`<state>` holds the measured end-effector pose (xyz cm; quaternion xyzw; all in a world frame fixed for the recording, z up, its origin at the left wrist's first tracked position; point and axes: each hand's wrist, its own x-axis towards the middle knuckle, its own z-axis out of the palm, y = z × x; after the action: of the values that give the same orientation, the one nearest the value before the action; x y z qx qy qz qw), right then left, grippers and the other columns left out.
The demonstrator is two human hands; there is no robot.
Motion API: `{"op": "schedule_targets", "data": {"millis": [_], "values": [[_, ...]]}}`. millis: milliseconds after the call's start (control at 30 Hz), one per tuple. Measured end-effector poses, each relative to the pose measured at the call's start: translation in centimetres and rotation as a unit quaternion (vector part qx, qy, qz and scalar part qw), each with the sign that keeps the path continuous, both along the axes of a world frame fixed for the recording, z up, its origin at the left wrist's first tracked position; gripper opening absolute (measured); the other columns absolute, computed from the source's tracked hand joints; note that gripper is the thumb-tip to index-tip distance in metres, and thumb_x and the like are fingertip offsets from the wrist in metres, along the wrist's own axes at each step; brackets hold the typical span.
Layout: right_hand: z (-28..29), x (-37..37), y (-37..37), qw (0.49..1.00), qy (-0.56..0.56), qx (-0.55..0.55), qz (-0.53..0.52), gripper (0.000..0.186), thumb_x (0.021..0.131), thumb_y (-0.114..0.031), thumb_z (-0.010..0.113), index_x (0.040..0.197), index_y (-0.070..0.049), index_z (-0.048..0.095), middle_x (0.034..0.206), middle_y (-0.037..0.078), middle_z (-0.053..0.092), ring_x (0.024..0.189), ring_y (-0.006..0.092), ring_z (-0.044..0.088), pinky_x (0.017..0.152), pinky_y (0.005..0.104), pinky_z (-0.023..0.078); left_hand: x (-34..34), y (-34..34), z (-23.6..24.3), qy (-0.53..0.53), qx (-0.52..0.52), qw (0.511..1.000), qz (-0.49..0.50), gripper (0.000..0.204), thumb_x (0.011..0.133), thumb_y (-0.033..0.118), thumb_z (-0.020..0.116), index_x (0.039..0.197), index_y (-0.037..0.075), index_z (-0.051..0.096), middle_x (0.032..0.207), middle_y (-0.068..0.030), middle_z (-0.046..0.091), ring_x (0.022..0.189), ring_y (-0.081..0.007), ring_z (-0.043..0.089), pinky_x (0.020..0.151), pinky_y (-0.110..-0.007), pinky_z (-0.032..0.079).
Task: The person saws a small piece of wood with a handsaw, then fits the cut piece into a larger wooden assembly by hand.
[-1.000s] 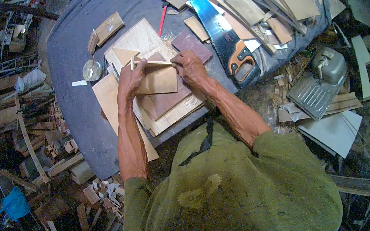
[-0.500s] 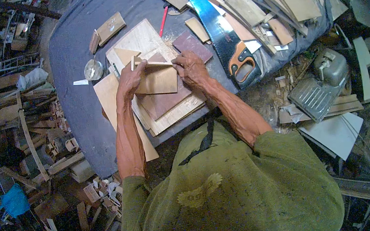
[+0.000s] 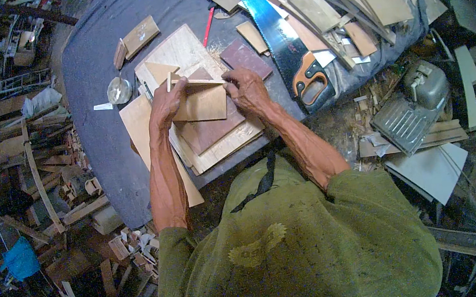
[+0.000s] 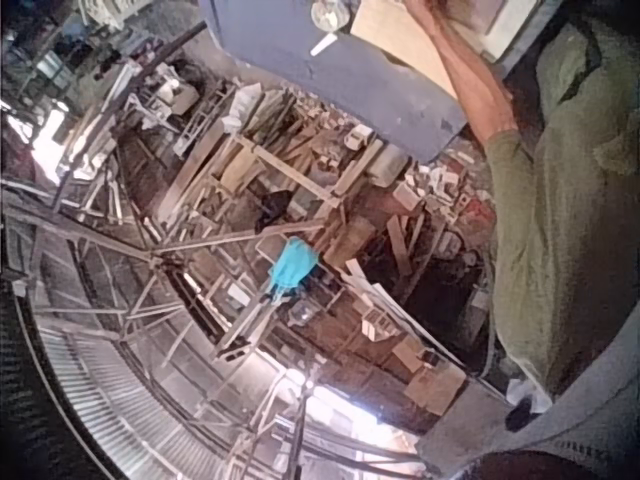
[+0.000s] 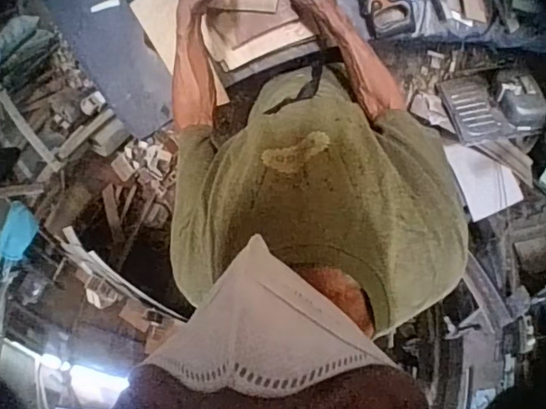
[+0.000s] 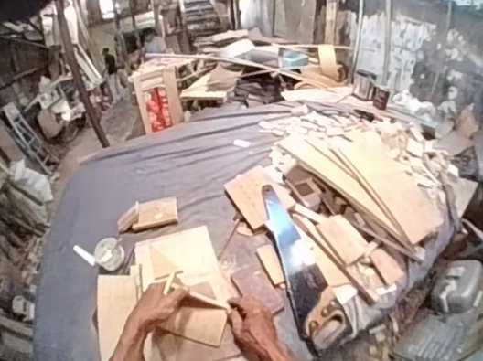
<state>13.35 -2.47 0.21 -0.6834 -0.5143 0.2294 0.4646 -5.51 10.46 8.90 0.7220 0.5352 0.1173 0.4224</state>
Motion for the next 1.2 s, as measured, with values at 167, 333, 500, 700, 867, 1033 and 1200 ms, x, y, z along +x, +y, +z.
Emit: {"op": "schedule_targets", "data": {"millis": [167, 333, 500, 700, 867, 1033, 1200], "values": [[0.3, 0.0, 0.0, 1.000, 0.017, 0.012, -0.008, 0.024, 0.088, -0.017, 0.069, 0.104, 0.001, 0.072, 0.099, 0.021, 0.072, 0.093, 0.0360, 0.069, 0.083, 0.0433, 0.054, 0.3, -0.2, 0.4, 0.002, -0.003, 1.000, 0.000, 0.058, 0.091, 0.049, 0.064, 0.122, 0.000, 0.067, 0.107, -0.0171, 0.071, 0.098, -0.0262, 0.064, 0.090, -0.039, 0.048], [0.0, -0.1, 0.4, 1.000, 0.022, 0.006, -0.010, 0.023, 0.087, -0.017, 0.069, 0.102, -0.001, 0.073, 0.096, 0.020, 0.072, 0.092, 0.0359, 0.070, 0.082, 0.0433, 0.055, 0.3, -0.2, 0.1, -0.015, 0.016, 1.000, 0.003, 0.055, 0.092, 0.046, 0.064, 0.123, 0.000, 0.067, 0.107, -0.0177, 0.071, 0.098, -0.0255, 0.064, 0.090, -0.038, 0.048], [1.8, 0.8, 1.6, 0.998, -0.031, -0.046, 0.027, 0.027, 0.088, -0.023, 0.066, 0.103, -0.002, 0.074, 0.098, 0.021, 0.073, 0.093, 0.0365, 0.070, 0.084, 0.0441, 0.055, -0.3, 0.1, -0.6, -0.009, -0.039, 0.999, 0.020, 0.049, 0.093, 0.043, 0.064, 0.115, -0.001, 0.069, 0.097, -0.0146, 0.072, 0.089, -0.0251, 0.064, 0.084, -0.040, 0.049], [3.4, 2.0, 11.3, 0.992, -0.047, -0.052, 0.104, 0.033, 0.087, -0.026, 0.062, 0.112, -0.008, 0.073, 0.108, 0.019, 0.073, 0.102, 0.0374, 0.069, 0.087, 0.0467, 0.055, 0.1, 0.1, -1.0, 0.007, 0.032, 0.999, 0.026, 0.049, 0.092, 0.042, 0.064, 0.112, -0.002, 0.069, 0.095, -0.0168, 0.072, 0.087, -0.0251, 0.065, 0.083, -0.039, 0.050], [3.4, -0.7, 19.4, 0.950, -0.202, -0.045, 0.234, 0.033, 0.086, -0.029, 0.066, 0.110, -0.008, 0.073, 0.103, 0.018, 0.073, 0.099, 0.0379, 0.069, 0.084, 0.0488, 0.055, 0.2, -0.2, 0.0, 0.009, 0.007, 1.000, 0.009, 0.054, 0.090, 0.044, 0.061, 0.125, 0.003, 0.065, 0.109, -0.0302, 0.069, 0.105, -0.0462, 0.065, 0.093, -0.048, 0.049], [3.7, -3.9, 21.9, 0.914, -0.281, -0.113, 0.271, 0.042, 0.076, -0.037, 0.079, 0.098, -0.002, 0.069, 0.098, 0.020, 0.071, 0.098, 0.0382, 0.069, 0.082, 0.0485, 0.056, 0.2, -0.3, 0.6, 0.021, -0.012, 1.000, 0.014, 0.049, 0.091, 0.041, 0.061, 0.127, 0.008, 0.065, 0.110, -0.0280, 0.070, 0.106, -0.0467, 0.064, 0.093, -0.050, 0.049], [1.4, -5.6, 23.0, 0.930, -0.251, -0.072, 0.257, 0.052, 0.073, -0.028, 0.082, 0.113, -0.004, 0.061, 0.106, 0.019, 0.069, 0.104, 0.0382, 0.067, 0.084, 0.0478, 0.057, 0.3, -0.4, 0.5, 0.017, 0.010, 1.000, 0.019, 0.046, 0.092, 0.042, 0.061, 0.125, 0.011, 0.065, 0.109, -0.0247, 0.071, 0.104, -0.0456, 0.065, 0.091, -0.050, 0.051]]}}
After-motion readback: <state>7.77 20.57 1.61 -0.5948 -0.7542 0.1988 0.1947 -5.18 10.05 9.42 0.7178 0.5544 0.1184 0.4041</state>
